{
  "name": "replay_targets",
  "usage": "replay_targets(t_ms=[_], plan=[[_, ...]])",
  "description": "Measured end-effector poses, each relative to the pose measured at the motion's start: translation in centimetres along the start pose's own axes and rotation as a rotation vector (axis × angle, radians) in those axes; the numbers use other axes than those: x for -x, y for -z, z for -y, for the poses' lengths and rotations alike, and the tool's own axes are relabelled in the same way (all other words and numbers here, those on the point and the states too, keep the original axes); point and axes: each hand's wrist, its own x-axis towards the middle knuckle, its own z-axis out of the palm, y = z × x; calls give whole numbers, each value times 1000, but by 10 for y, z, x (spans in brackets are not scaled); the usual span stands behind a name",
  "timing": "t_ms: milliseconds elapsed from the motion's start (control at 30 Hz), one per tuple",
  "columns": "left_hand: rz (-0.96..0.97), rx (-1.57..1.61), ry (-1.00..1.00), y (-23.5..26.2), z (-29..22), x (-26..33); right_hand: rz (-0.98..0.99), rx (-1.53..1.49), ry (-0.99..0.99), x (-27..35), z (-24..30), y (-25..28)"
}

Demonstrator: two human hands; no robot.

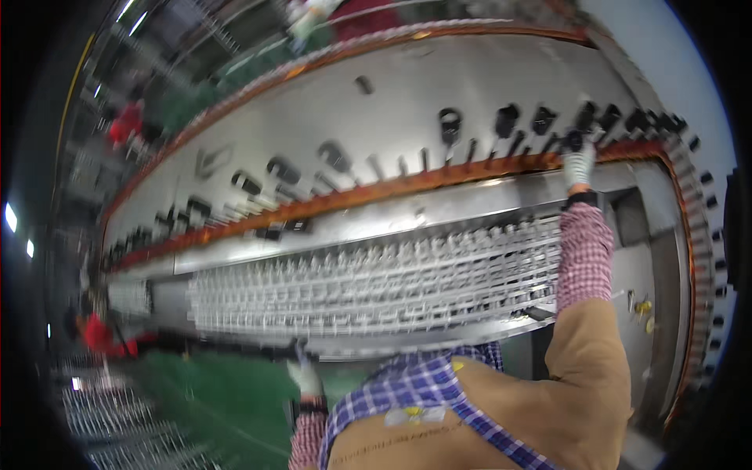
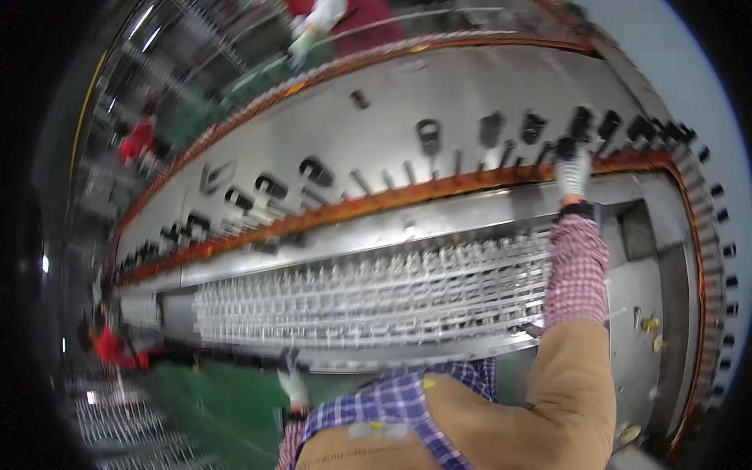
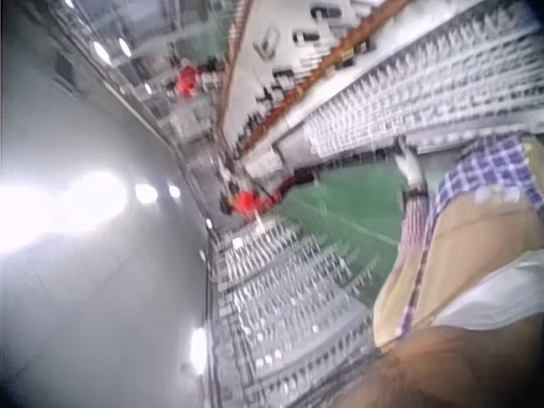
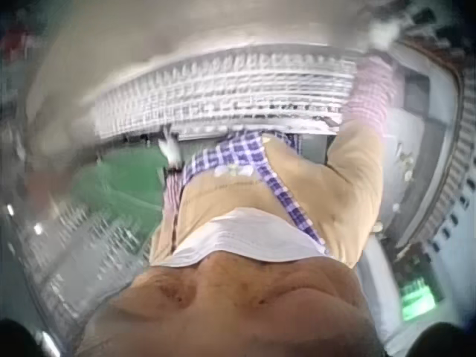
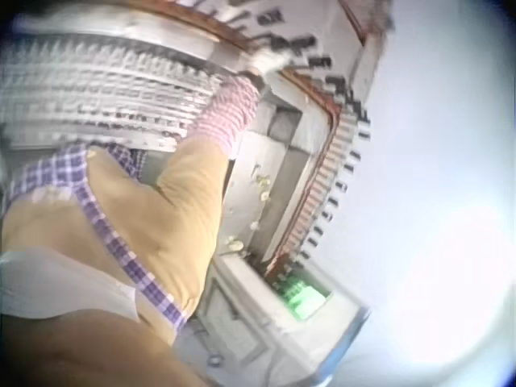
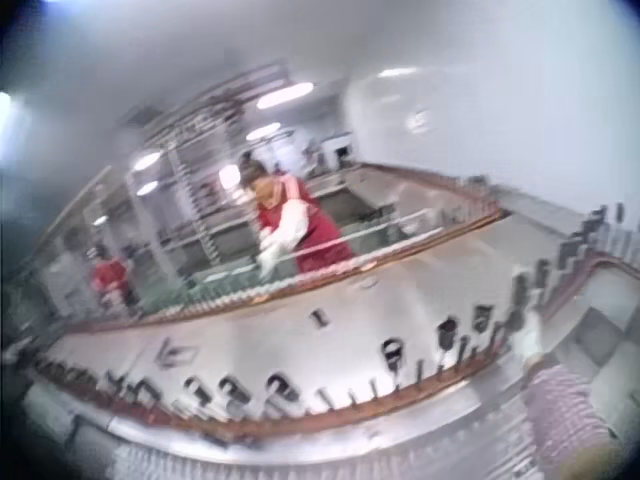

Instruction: Sort and place black cylindrical parts onto a conveyor or production line.

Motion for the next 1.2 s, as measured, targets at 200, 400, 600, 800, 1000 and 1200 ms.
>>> replay_targets(t_ms=[200,400,600,800,1000,1200], plan=[[49,-132,102,5,7,-14,1203,-2474,-1368,117,236,43],[235,-661,-108,13,-17,-9,1198,-1337,-1396,374,366,9],[341,-840,-205,14,12,-26,1043,-686,-305,492,367,-54],[211,-874,-519,25,53,-57,1106,8,86,469,399,-29],[342,-688,-221,19,12,-44,1191,-245,-908,430,379,-7],[282,-471,-218,17,8,-25,1244,-113,-612,459,344,-22]])
